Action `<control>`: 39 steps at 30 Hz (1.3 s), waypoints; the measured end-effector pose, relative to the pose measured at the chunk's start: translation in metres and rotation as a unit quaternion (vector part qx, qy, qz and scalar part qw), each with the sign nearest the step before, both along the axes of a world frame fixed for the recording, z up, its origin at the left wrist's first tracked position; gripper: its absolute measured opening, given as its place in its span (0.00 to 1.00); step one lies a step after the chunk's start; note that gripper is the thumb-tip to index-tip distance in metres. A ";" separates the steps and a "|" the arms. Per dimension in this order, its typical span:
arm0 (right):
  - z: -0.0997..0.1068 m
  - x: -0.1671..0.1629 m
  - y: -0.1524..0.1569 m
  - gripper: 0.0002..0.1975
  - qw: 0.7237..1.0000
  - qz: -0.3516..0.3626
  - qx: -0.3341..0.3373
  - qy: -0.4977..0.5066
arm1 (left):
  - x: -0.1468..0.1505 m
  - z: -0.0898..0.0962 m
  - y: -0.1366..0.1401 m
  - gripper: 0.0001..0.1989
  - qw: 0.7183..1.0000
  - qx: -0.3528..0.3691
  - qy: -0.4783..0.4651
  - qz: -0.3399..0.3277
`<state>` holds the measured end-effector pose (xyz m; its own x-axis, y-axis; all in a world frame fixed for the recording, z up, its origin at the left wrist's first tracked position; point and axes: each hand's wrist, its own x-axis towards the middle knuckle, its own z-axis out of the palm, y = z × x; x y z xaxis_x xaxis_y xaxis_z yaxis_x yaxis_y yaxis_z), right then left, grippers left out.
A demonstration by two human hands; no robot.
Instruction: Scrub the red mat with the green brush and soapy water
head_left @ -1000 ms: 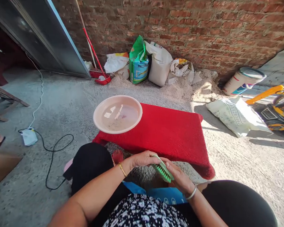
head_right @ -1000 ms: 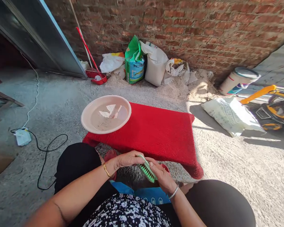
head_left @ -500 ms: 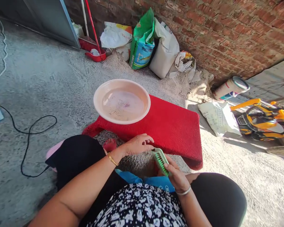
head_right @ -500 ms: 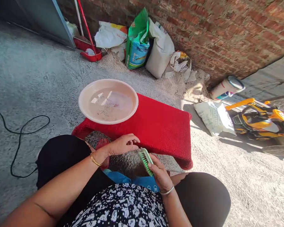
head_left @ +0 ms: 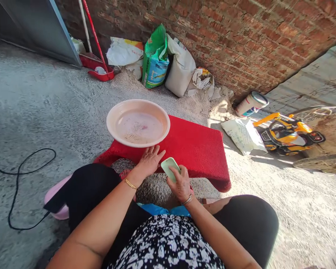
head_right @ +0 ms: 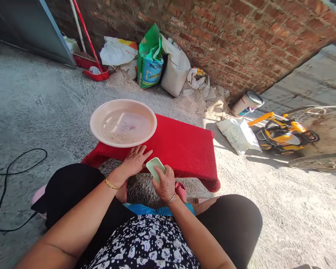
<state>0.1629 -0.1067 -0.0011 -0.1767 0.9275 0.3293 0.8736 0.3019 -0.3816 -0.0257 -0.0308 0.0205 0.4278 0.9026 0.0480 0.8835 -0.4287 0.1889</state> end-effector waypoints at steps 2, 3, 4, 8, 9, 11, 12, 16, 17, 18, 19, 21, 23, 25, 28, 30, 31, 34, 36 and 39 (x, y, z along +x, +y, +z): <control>-0.005 0.000 0.003 0.21 0.999 0.008 0.021 -0.049 | 0.000 0.003 0.001 0.28 1.000 -0.001 0.002 -0.003; -0.007 0.005 0.003 0.21 0.998 0.004 0.031 -0.059 | 0.001 0.005 0.001 0.29 1.000 -0.004 0.007 -0.004; -0.008 0.013 0.002 0.21 0.997 -0.006 0.038 -0.060 | 0.001 0.007 0.001 0.30 1.000 -0.009 0.013 -0.006; -0.009 0.063 -0.012 0.19 0.994 -0.104 0.028 -0.013 | 0.002 0.015 -0.001 0.34 0.999 -0.028 0.035 -0.010; -0.009 0.079 -0.017 0.19 0.990 -0.140 0.016 0.004 | 0.002 0.016 -0.001 0.34 0.999 -0.031 0.038 -0.011; -0.005 0.112 -0.025 0.22 0.973 -0.227 -0.005 0.041 | 0.003 0.018 -0.001 0.33 0.998 -0.038 0.042 -0.010; -0.003 0.128 -0.028 0.24 0.958 -0.280 -0.016 0.062 | 0.003 0.019 -0.001 0.33 0.998 -0.043 0.043 -0.008; 0.014 0.170 -0.032 0.30 0.869 -0.464 -0.071 0.154 | 0.007 0.021 0.000 0.33 0.997 -0.065 0.048 0.006; 0.019 0.170 -0.031 0.31 0.862 -0.472 -0.076 0.167 | 0.009 0.020 0.000 0.34 0.997 -0.066 0.047 0.009; 0.024 0.166 -0.029 0.31 0.868 -0.458 -0.075 0.174 | 0.010 0.019 0.000 0.36 0.997 -0.063 0.044 0.008; 0.028 0.157 -0.026 0.31 0.886 -0.425 -0.070 0.175 | 0.012 0.017 0.000 0.37 0.998 -0.055 0.036 0.004; 0.034 0.126 -0.018 0.28 0.934 -0.314 -0.064 0.161 | 0.016 0.011 0.002 0.41 0.999 -0.030 0.014 -0.013; 0.037 0.087 -0.008 0.23 0.972 -0.186 -0.070 0.124 | 0.019 0.004 0.004 0.44 0.999 -0.014 -0.001 -0.029; 0.036 0.049 0.004 0.20 0.991 -0.091 -0.077 0.067 | 0.020 -0.004 0.008 0.45 0.999 -0.012 -0.004 -0.035; 0.031 0.021 0.017 0.20 0.996 -0.045 -0.082 0.003 | 0.019 -0.013 0.013 0.47 0.999 0.003 -0.005 -0.039; 0.026 0.028 0.019 0.19 0.995 -0.047 -0.084 0.004 | 0.019 -0.016 0.016 0.47 0.999 0.011 -0.006 -0.039; 0.024 0.039 0.017 0.19 0.995 -0.054 -0.084 0.013 | 0.019 -0.018 0.016 0.48 0.999 0.010 -0.005 -0.038; 0.022 0.096 0.001 0.20 0.986 -0.131 -0.094 0.042 | 0.021 -0.019 0.016 0.48 0.999 -0.001 -0.005 -0.036; 0.026 0.139 -0.011 0.23 0.965 -0.232 -0.118 0.041 | 0.023 -0.018 0.016 0.48 0.999 -0.003 -0.011 -0.034; 0.037 0.185 -0.022 0.27 0.902 -0.394 -0.172 0.015 | 0.024 -0.015 0.015 0.49 0.999 -0.010 -0.016 -0.033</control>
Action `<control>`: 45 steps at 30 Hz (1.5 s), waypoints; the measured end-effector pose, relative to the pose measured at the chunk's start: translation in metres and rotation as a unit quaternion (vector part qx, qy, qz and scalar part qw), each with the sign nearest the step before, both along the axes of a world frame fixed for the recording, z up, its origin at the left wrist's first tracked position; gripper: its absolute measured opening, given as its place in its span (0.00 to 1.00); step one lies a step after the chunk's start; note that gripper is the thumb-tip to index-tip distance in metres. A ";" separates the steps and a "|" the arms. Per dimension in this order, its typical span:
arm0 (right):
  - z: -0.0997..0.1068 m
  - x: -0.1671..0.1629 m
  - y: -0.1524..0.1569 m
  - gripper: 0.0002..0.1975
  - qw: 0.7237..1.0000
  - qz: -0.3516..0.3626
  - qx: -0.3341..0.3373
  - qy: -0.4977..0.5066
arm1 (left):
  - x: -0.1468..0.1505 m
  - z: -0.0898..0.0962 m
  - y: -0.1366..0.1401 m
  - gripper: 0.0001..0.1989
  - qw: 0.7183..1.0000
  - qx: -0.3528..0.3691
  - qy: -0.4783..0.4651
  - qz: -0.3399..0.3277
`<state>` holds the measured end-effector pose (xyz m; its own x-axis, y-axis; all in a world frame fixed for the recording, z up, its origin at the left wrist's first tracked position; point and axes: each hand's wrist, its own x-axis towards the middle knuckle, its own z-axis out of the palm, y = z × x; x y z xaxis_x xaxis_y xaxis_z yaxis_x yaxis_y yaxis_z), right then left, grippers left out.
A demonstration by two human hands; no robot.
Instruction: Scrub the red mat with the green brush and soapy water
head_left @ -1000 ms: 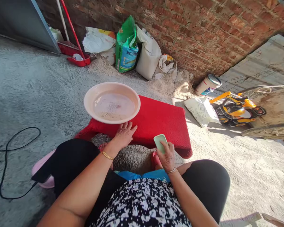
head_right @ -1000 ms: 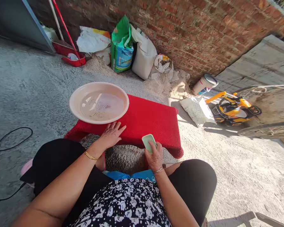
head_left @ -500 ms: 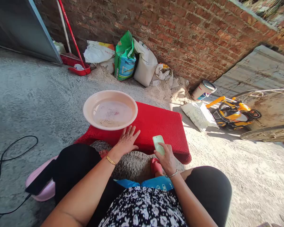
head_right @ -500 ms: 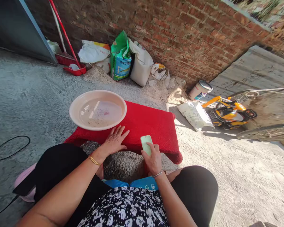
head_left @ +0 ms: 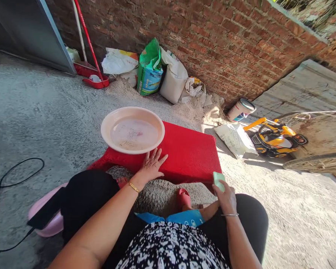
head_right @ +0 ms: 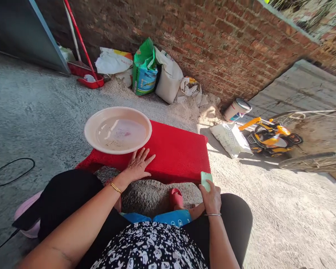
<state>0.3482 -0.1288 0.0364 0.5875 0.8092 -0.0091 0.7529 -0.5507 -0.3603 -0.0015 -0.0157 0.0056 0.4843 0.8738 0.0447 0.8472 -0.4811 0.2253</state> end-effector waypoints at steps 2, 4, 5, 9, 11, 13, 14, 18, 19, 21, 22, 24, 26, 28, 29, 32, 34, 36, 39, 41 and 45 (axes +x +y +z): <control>0.007 0.004 0.001 0.27 0.999 -0.042 -0.010 -0.018 | 0.000 0.001 0.000 0.49 1.000 -0.005 0.003 0.001; 0.011 -0.016 0.007 0.26 0.999 0.022 0.028 -0.025 | 0.000 0.001 0.000 0.49 1.000 0.000 0.006 0.003; 0.010 -0.033 0.012 0.25 0.995 0.082 0.053 -0.023 | 0.000 0.000 0.000 0.49 1.000 0.006 0.007 0.004; 0.000 -0.113 0.038 0.20 0.948 0.301 0.103 -0.012 | -0.001 -0.004 0.000 0.49 0.999 0.032 0.005 0.002; -0.005 -0.135 0.048 0.19 0.935 0.340 0.097 -0.021 | -0.001 -0.005 0.000 0.48 0.999 0.039 0.004 0.003; -0.010 -0.133 0.053 0.19 0.934 0.343 0.094 -0.028 | -0.001 -0.004 0.000 0.48 0.999 0.038 0.003 0.004; -0.011 -0.122 0.053 0.19 0.938 0.332 0.095 -0.029 | -0.001 -0.003 0.000 0.48 0.999 0.035 0.003 0.004; -0.010 -0.042 0.039 0.20 0.979 0.191 0.066 -0.030 | 0.001 0.001 0.000 0.47 1.000 0.025 0.009 0.007; -0.008 -0.021 0.034 0.21 0.989 0.136 0.049 -0.035 | 0.001 0.002 0.000 0.47 1.000 0.024 0.011 0.008; -0.002 0.009 0.027 0.24 0.998 0.031 0.020 -0.044 | 0.002 0.003 -0.001 0.47 1.000 0.021 0.013 0.008; 0.001 0.016 0.026 0.25 0.999 -0.004 0.016 -0.046 | 0.002 0.003 -0.001 0.48 1.000 0.020 0.014 0.008; 0.004 0.012 0.028 0.25 0.998 -0.009 0.034 -0.042 | 0.002 0.003 -0.001 0.48 1.000 0.018 0.014 0.008; 0.002 -0.016 0.036 0.23 0.993 0.077 0.078 -0.031 | 0.002 0.002 -0.001 0.47 1.000 0.018 0.014 0.010; -0.003 -0.058 0.047 0.21 0.973 0.196 0.117 -0.030 | 0.001 -0.001 0.000 0.47 1.000 0.024 0.014 0.012; -0.006 -0.080 0.053 0.20 0.960 0.247 0.129 -0.037 | 0.001 -0.002 0.000 0.47 0.999 0.029 0.013 0.012; -0.017 -0.125 0.068 0.19 0.929 0.334 0.143 -0.075 | 0.000 -0.005 0.000 0.47 0.999 0.045 0.012 0.008; -0.021 -0.125 0.072 0.18 0.926 0.338 0.143 -0.086 | 0.000 -0.006 0.000 0.47 0.999 0.048 0.014 0.008; -0.022 -0.100 0.070 0.18 0.940 0.304 0.132 -0.078 | 0.000 -0.005 0.000 0.46 0.999 0.042 0.017 0.010; -0.016 -0.036 0.060 0.20 0.979 0.173 0.085 -0.059 | 0.002 -0.002 -0.001 0.46 0.999 0.031 0.020 0.012; -0.010 0.002 0.052 0.22 0.995 0.069 0.051 -0.057 | 0.002 0.000 -0.001 0.46 0.999 0.030 0.022 0.013; -0.003 0.011 0.050 0.22 0.995 0.039 0.072 -0.052 | 0.002 -0.002 -0.001 0.47 0.999 0.036 0.025 0.012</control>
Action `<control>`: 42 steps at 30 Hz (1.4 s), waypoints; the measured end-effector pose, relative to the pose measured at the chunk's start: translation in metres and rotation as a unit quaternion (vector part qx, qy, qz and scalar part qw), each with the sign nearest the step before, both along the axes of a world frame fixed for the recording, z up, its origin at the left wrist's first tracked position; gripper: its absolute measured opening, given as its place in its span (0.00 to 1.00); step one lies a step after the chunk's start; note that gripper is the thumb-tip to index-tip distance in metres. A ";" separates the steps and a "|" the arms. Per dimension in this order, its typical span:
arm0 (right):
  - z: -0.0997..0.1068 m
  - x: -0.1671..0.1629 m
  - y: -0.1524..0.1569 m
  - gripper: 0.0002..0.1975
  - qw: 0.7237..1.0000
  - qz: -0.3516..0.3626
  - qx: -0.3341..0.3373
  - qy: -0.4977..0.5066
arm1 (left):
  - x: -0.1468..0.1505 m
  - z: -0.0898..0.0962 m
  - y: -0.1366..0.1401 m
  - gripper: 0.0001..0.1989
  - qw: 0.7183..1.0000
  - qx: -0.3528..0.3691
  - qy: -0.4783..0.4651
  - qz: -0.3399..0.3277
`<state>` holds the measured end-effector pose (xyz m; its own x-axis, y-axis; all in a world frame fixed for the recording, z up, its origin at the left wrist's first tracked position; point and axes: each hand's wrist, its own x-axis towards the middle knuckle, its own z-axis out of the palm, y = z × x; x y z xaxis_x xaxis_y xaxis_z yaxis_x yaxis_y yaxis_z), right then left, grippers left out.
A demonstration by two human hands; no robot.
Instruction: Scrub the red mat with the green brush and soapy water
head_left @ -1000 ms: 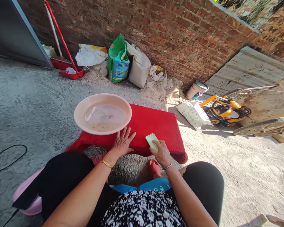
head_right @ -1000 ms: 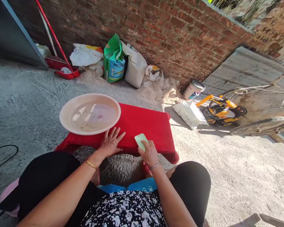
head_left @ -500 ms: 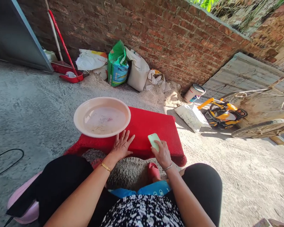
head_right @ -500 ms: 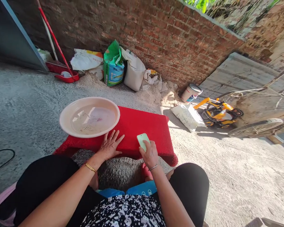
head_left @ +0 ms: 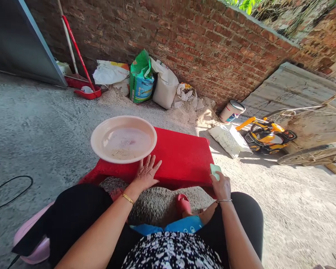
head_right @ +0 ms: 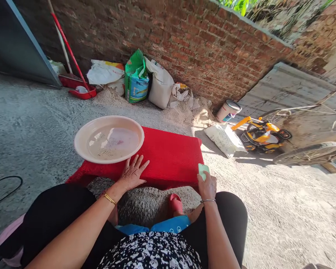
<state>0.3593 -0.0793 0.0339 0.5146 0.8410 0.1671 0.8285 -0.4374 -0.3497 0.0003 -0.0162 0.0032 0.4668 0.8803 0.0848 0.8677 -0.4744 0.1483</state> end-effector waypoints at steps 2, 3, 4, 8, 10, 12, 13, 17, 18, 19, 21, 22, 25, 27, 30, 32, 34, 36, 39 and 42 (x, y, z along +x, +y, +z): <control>-0.002 -0.033 0.007 0.22 0.995 0.088 0.037 0.001 | -0.001 -0.003 0.001 0.47 1.000 0.005 -0.001 -0.001; -0.004 -0.055 0.011 0.21 0.989 0.139 0.053 -0.004 | -0.001 -0.005 0.001 0.48 1.000 0.009 -0.003 -0.001; -0.006 -0.079 0.017 0.20 0.980 0.187 0.064 -0.014 | -0.001 -0.007 0.001 0.49 1.000 0.013 -0.004 0.000; -0.017 -0.159 0.037 0.19 0.944 0.312 0.077 -0.077 | -0.001 -0.012 0.000 0.49 1.000 0.019 -0.011 0.003; -0.020 -0.169 0.044 0.19 0.938 0.327 0.065 -0.094 | -0.001 -0.011 0.000 0.48 1.000 0.013 -0.012 0.002; -0.022 -0.155 0.049 0.18 0.945 0.309 0.044 -0.095 | -0.001 -0.009 -0.001 0.49 1.000 0.005 -0.013 -0.001; -0.022 -0.140 0.049 0.19 0.953 0.288 0.033 -0.091 | -0.001 -0.007 -0.001 0.50 1.000 0.001 -0.013 -0.001; -0.019 -0.055 0.038 0.22 0.988 0.143 -0.006 -0.063 | 0.000 -0.002 0.000 0.50 1.000 -0.014 -0.009 0.003; -0.017 -0.036 0.033 0.23 0.994 0.095 -0.013 -0.053 | 0.000 -0.002 0.000 0.50 1.000 -0.016 -0.010 0.003; -0.015 -0.020 0.029 0.23 0.998 0.049 -0.017 -0.043 | 0.001 -0.001 -0.001 0.50 1.000 -0.017 -0.011 0.002; -0.012 -0.006 0.024 0.24 1.000 -0.012 -0.011 -0.024 | 0.001 -0.002 -0.002 0.50 1.000 -0.016 -0.015 0.002; -0.011 -0.008 0.024 0.24 1.000 -0.014 -0.001 -0.017 | 0.002 -0.002 -0.004 0.50 1.000 -0.013 -0.018 0.007; -0.011 -0.051 0.031 0.22 0.995 0.083 0.047 -0.011 | 0.005 -0.006 -0.009 0.51 0.999 0.006 -0.025 0.041; -0.012 -0.098 0.041 0.21 0.981 0.178 0.069 -0.019 | 0.007 -0.009 -0.012 0.50 0.997 0.020 -0.024 0.065; -0.015 -0.167 0.054 0.19 0.952 0.296 0.070 -0.046 | 0.010 -0.012 -0.015 0.48 0.997 0.026 -0.017 0.075; -0.016 -0.192 0.061 0.19 0.938 0.334 0.056 -0.067 | 0.010 -0.012 -0.015 0.47 0.997 0.027 -0.016 0.076; -0.016 -0.193 0.066 0.19 0.939 0.334 0.037 -0.077 | 0.010 -0.012 -0.015 0.48 0.997 0.027 -0.015 0.072; -0.016 -0.169 0.068 0.19 0.950 0.302 0.018 -0.073 | 0.010 -0.011 -0.015 0.48 0.997 0.022 -0.014 0.068; -0.015 -0.104 0.063 0.21 0.977 0.204 -0.001 -0.062 | 0.010 -0.010 -0.014 0.47 0.997 0.007 -0.014 0.072; -0.013 -0.037 0.052 0.23 0.997 0.060 -0.016 -0.039 | 0.013 -0.006 -0.017 0.44 0.997 0.006 -0.012 0.077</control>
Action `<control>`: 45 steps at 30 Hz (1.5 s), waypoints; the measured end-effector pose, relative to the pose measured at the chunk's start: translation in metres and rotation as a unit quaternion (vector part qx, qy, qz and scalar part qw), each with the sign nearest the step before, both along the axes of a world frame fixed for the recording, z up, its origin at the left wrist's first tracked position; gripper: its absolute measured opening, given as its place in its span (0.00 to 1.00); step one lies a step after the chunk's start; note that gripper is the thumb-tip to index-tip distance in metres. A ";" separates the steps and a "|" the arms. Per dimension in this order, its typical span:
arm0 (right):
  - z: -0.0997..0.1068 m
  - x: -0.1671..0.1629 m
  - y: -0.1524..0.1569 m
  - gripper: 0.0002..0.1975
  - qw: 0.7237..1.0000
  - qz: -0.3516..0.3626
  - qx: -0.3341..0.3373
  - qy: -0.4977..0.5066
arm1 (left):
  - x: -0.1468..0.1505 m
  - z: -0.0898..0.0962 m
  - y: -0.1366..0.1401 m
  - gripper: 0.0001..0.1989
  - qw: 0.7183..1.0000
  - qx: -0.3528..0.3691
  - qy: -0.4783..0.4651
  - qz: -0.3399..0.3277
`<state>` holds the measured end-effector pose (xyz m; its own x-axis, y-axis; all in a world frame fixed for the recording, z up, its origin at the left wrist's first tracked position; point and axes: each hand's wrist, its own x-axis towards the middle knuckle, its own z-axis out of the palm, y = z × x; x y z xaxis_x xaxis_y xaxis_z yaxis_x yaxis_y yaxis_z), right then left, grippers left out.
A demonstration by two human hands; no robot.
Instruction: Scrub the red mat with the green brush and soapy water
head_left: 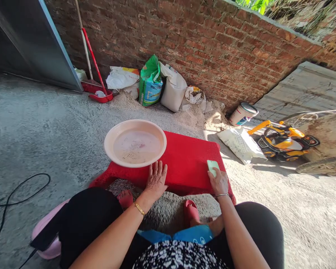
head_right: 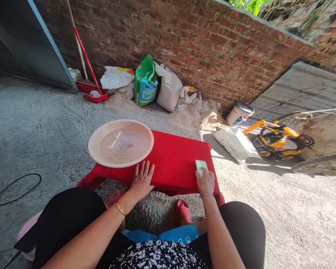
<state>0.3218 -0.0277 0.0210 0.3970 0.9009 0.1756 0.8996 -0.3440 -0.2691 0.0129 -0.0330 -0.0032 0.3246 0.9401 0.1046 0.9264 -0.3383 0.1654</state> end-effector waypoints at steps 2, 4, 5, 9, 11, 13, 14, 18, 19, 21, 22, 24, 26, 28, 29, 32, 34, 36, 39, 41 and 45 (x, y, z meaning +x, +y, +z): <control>0.001 0.025 -0.007 0.24 0.997 -0.069 0.001 0.018 | 0.005 0.006 -0.008 0.36 0.999 0.023 -0.001 -0.033; 0.001 0.024 -0.008 0.24 0.997 -0.072 0.017 0.034 | 0.014 0.012 -0.021 0.27 0.990 0.062 -0.014 -0.123; 0.001 0.014 -0.007 0.24 0.998 -0.049 0.029 0.041 | 0.019 0.014 -0.030 0.22 0.980 0.077 -0.024 -0.183; 0.003 -0.074 0.009 0.20 0.989 0.129 0.054 0.043 | 0.038 0.003 -0.058 0.10 0.928 0.069 -0.036 -0.364; 0.006 -0.125 0.018 0.18 0.976 0.214 0.043 0.019 | 0.041 -0.009 -0.062 0.08 0.918 0.066 -0.029 -0.390; 0.010 -0.161 0.026 0.18 0.965 0.262 0.023 -0.008 | 0.040 -0.017 -0.058 0.07 0.919 0.078 -0.030 -0.385; 0.011 -0.171 0.030 0.18 0.962 0.271 0.010 -0.018 | 0.037 -0.018 -0.053 0.06 0.924 0.085 -0.031 -0.372; 0.013 -0.144 0.037 0.19 0.973 0.229 -0.032 -0.028 | 0.020 0.002 -0.032 0.06 0.952 0.118 -0.040 -0.280; 0.013 -0.124 0.036 0.19 0.979 0.199 -0.038 -0.025 | 0.016 0.009 -0.026 0.06 0.958 0.128 -0.045 -0.252; 0.013 -0.078 0.031 0.20 0.992 0.114 -0.046 -0.015 | 0.006 0.020 -0.016 0.04 0.969 0.148 -0.063 -0.189; 0.013 -0.056 0.028 0.21 0.997 0.062 -0.049 -0.007 | 0.002 0.023 -0.011 0.04 0.973 0.155 -0.073 -0.156; 0.014 -0.023 0.021 0.23 0.999 -0.026 -0.046 0.008 | -0.004 0.025 -0.003 0.07 0.978 0.164 -0.089 -0.091; 0.014 -0.016 0.017 0.23 0.998 -0.054 -0.030 0.021 | -0.009 0.025 0.001 0.08 0.978 0.175 -0.103 -0.052; 0.013 -0.037 0.017 0.22 0.999 0.006 -0.008 0.032 | -0.010 0.026 0.001 0.09 0.972 0.198 -0.116 -0.052; 0.011 -0.056 0.019 0.21 0.998 0.056 0.003 0.036 | -0.010 0.028 -0.001 0.09 0.967 0.214 -0.121 -0.064; 0.007 -0.126 0.027 0.18 0.978 0.208 0.021 0.023 | -0.007 0.033 -0.011 0.09 0.951 0.256 -0.131 -0.115; 0.006 -0.165 0.035 0.18 0.965 0.263 0.003 0.003 | -0.005 0.034 -0.015 0.09 0.946 0.263 -0.132 -0.135; 0.007 -0.181 0.042 0.18 0.960 0.280 -0.023 -0.012 | -0.004 0.032 -0.016 0.10 0.950 0.249 -0.128 -0.136; 0.010 -0.158 0.047 0.19 0.971 0.236 -0.034 -0.027 | -0.005 0.023 -0.005 0.13 0.965 0.212 -0.113 -0.104; 0.014 -0.121 0.045 0.20 0.984 0.167 -0.044 -0.034 | -0.006 0.015 0.006 0.17 0.974 0.191 -0.102 -0.066; 0.025 -0.058 0.037 0.22 0.997 -0.002 -0.071 -0.038 | -0.006 0.005 0.020 0.20 0.976 0.191 -0.100 -0.026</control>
<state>0.2640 0.0093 0.0458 0.3908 0.9173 0.0766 0.9143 -0.3772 -0.1479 0.0071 -0.0132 0.0015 0.3078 0.8026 0.5110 0.8683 -0.4565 0.1940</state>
